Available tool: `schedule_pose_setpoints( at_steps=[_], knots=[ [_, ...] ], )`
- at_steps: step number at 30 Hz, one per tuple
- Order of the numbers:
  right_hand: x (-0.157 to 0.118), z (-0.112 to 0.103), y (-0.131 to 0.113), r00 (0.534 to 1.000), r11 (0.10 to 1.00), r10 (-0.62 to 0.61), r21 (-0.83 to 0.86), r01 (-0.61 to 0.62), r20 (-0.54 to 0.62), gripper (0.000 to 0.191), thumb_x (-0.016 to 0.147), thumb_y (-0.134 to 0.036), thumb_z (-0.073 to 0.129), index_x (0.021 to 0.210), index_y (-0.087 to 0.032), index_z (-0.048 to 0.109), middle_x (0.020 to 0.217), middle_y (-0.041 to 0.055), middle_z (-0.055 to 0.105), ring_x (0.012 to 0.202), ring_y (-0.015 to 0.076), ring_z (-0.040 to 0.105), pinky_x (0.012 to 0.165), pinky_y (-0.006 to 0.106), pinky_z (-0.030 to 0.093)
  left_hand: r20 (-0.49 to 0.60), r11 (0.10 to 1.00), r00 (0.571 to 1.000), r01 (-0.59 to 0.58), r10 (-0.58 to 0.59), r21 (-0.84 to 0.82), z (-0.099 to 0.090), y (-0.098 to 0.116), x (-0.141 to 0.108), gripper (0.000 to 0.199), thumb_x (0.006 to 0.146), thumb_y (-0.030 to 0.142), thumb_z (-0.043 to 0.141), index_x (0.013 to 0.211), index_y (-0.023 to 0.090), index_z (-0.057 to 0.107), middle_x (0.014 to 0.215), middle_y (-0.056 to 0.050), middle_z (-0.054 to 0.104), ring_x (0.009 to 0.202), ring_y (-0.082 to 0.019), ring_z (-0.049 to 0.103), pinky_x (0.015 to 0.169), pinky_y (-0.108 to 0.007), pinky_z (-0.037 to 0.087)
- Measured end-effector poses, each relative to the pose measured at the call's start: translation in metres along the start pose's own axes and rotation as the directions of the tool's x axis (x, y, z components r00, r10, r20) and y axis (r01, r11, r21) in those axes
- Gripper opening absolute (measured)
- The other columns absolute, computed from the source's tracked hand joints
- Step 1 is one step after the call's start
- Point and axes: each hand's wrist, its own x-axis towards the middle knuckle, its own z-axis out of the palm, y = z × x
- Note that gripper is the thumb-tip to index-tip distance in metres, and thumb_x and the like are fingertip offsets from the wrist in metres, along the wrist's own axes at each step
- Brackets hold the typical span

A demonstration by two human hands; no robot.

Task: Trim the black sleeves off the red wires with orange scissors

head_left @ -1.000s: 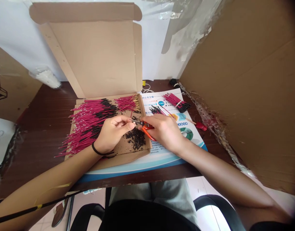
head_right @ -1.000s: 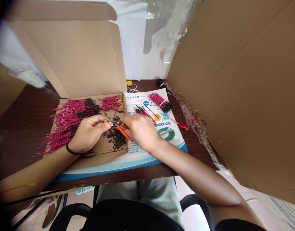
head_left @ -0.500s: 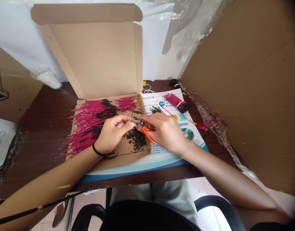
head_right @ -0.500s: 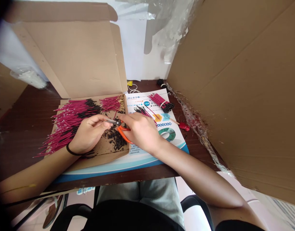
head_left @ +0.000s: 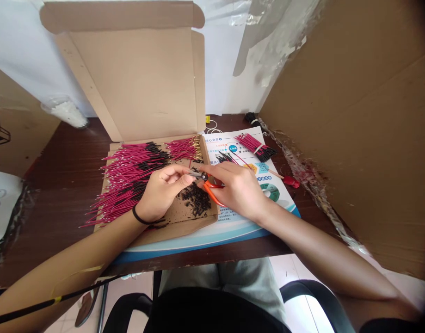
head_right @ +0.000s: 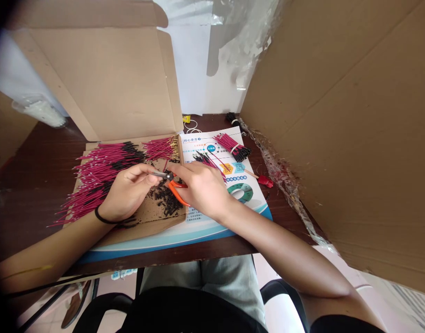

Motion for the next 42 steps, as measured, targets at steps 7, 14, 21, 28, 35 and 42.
schedule_pose_setpoints(
  at_steps=[7,14,21,28,35,42],
  knots=[
    [0.0,-0.001,0.002,1.0,0.999,-0.017,-0.042,0.018,0.021,0.035,0.087,-0.029,0.053,0.119,-0.021,0.064,0.085,0.0041,0.069,0.076,0.0152,0.06,0.066,0.027,0.043,-0.008,0.999,1.0,0.018,-0.018,0.028,0.0,-0.001,-0.001,0.017,0.07,0.032,0.076,0.08,0.019,0.071,0.078,-0.002,0.069,0.074,-0.013,0.061,0.073,-0.024,0.047],
    [-0.001,0.001,0.006,0.999,0.995,-0.039,-0.093,0.042,0.033,0.035,0.087,-0.03,0.054,0.121,-0.023,0.063,0.085,0.0039,0.069,0.076,0.0153,0.061,0.062,0.026,0.04,-0.037,0.985,0.999,0.005,0.001,0.171,0.0,0.003,-0.001,0.021,0.07,0.035,0.075,0.079,0.017,0.071,0.076,-0.003,0.07,0.071,-0.014,0.061,0.069,-0.025,0.047],
    [-0.001,0.0,0.009,0.999,0.981,-0.015,-0.191,0.021,0.033,0.03,0.089,-0.035,0.053,0.113,-0.023,0.068,0.08,0.0041,0.071,0.068,0.0148,0.062,0.055,0.026,0.036,-0.027,0.98,1.0,0.012,-0.007,0.2,0.002,0.003,-0.001,0.023,0.07,0.037,0.074,0.079,0.017,0.072,0.075,-0.004,0.07,0.068,-0.013,0.061,0.065,-0.024,0.047],
    [0.001,-0.004,0.005,1.0,0.992,0.001,-0.126,-0.003,-0.012,0.032,0.088,-0.035,0.053,0.112,-0.02,0.068,0.085,0.0056,0.072,0.073,0.0156,0.063,0.062,0.026,0.042,-0.03,0.992,0.999,0.02,-0.017,0.124,0.003,0.002,-0.001,0.023,0.071,0.038,0.074,0.08,0.017,0.072,0.078,-0.005,0.071,0.07,-0.014,0.062,0.068,-0.024,0.049],
    [0.0,-0.004,0.004,1.0,0.992,-0.019,-0.128,0.018,-0.007,0.034,0.088,-0.036,0.054,0.116,-0.023,0.066,0.083,0.0038,0.07,0.072,0.0149,0.062,0.06,0.027,0.04,-0.01,0.991,0.999,0.035,-0.034,0.129,0.002,0.004,-0.001,0.024,0.071,0.039,0.073,0.082,0.017,0.072,0.077,-0.004,0.07,0.07,-0.013,0.061,0.068,-0.025,0.048],
    [-0.001,-0.004,0.006,0.999,0.985,-0.038,-0.17,0.042,0.028,0.033,0.087,-0.034,0.054,0.117,-0.025,0.064,0.085,0.0035,0.07,0.074,0.0155,0.062,0.057,0.027,0.035,-0.012,0.972,1.0,0.01,-0.007,0.235,0.003,0.009,-0.001,0.025,0.072,0.04,0.071,0.08,0.016,0.072,0.075,-0.005,0.071,0.066,-0.014,0.061,0.063,-0.025,0.047]
  ],
)
